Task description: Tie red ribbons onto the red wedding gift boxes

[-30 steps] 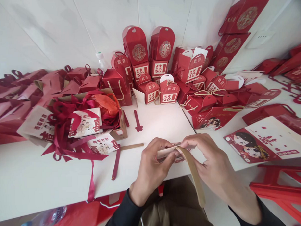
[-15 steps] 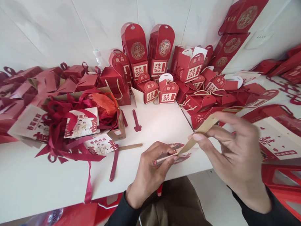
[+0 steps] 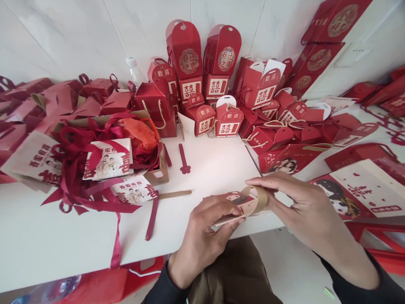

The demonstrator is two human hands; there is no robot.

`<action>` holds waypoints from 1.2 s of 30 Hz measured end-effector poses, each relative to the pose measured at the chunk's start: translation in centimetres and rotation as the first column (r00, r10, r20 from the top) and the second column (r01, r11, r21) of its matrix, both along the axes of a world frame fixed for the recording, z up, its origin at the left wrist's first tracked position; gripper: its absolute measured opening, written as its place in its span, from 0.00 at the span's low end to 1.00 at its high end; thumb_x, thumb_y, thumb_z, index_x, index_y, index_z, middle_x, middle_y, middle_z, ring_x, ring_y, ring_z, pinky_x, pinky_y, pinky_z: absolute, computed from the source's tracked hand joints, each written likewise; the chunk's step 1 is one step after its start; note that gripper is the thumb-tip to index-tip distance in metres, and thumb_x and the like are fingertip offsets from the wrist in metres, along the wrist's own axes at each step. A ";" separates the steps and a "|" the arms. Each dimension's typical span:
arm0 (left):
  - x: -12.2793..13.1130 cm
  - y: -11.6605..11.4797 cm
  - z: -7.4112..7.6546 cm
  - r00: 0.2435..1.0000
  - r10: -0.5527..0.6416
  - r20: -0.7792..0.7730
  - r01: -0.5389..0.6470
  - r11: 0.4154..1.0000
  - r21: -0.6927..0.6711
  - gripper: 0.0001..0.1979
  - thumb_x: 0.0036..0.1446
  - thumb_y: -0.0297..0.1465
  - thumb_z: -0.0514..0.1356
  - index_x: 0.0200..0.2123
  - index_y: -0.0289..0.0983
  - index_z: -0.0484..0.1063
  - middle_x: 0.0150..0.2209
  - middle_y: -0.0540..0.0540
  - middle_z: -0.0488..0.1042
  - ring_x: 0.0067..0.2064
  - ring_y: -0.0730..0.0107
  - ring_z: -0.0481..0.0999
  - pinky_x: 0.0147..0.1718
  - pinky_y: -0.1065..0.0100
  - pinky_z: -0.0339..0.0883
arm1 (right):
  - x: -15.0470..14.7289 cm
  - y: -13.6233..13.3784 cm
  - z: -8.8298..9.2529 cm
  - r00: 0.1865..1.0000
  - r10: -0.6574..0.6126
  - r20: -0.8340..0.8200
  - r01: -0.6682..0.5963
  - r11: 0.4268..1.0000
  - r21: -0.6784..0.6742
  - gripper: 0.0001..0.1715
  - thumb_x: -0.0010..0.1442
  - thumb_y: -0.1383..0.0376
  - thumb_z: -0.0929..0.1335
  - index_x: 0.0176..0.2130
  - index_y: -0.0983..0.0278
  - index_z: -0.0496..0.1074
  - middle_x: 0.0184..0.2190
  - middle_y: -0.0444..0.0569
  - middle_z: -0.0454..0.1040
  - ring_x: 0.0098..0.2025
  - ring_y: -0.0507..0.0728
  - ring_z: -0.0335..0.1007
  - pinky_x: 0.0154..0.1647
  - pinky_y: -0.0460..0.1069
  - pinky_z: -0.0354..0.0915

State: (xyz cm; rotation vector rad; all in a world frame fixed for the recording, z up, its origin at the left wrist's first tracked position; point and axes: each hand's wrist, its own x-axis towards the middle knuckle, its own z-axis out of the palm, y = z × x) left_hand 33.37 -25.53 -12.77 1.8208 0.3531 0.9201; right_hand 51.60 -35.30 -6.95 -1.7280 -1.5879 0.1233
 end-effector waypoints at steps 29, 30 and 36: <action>-0.2 -0.4 -0.5 0.999 0.041 0.007 -0.040 0.995 -0.086 0.06 0.62 0.29 0.67 0.41 0.41 0.75 0.40 0.49 0.82 0.42 0.71 0.83 0.43 0.70 0.77 | -1.3 -1.4 1.2 0.982 0.064 -0.180 -0.105 0.967 -0.231 0.04 0.72 0.59 0.68 0.45 0.50 0.74 0.40 0.37 0.79 0.40 0.50 0.77 0.41 0.41 0.70; -0.2 -0.4 -0.6 0.999 0.036 -0.002 -0.036 0.994 -0.108 0.07 0.62 0.29 0.67 0.44 0.41 0.75 0.41 0.49 0.82 0.42 0.72 0.83 0.42 0.71 0.77 | -1.2 -1.4 1.3 0.980 0.077 -0.185 -0.120 0.965 -0.234 0.04 0.73 0.59 0.68 0.45 0.50 0.74 0.40 0.37 0.79 0.41 0.50 0.77 0.40 0.41 0.70; -0.2 -0.5 -0.9 1.000 0.018 0.022 -0.018 1.000 -0.004 0.07 0.63 0.27 0.66 0.44 0.40 0.75 0.41 0.49 0.81 0.44 0.74 0.81 0.45 0.74 0.75 | -1.1 -1.4 1.4 0.952 0.129 -0.277 -0.214 0.929 -0.303 0.04 0.74 0.58 0.66 0.46 0.52 0.71 0.42 0.39 0.77 0.43 0.50 0.76 0.43 0.42 0.69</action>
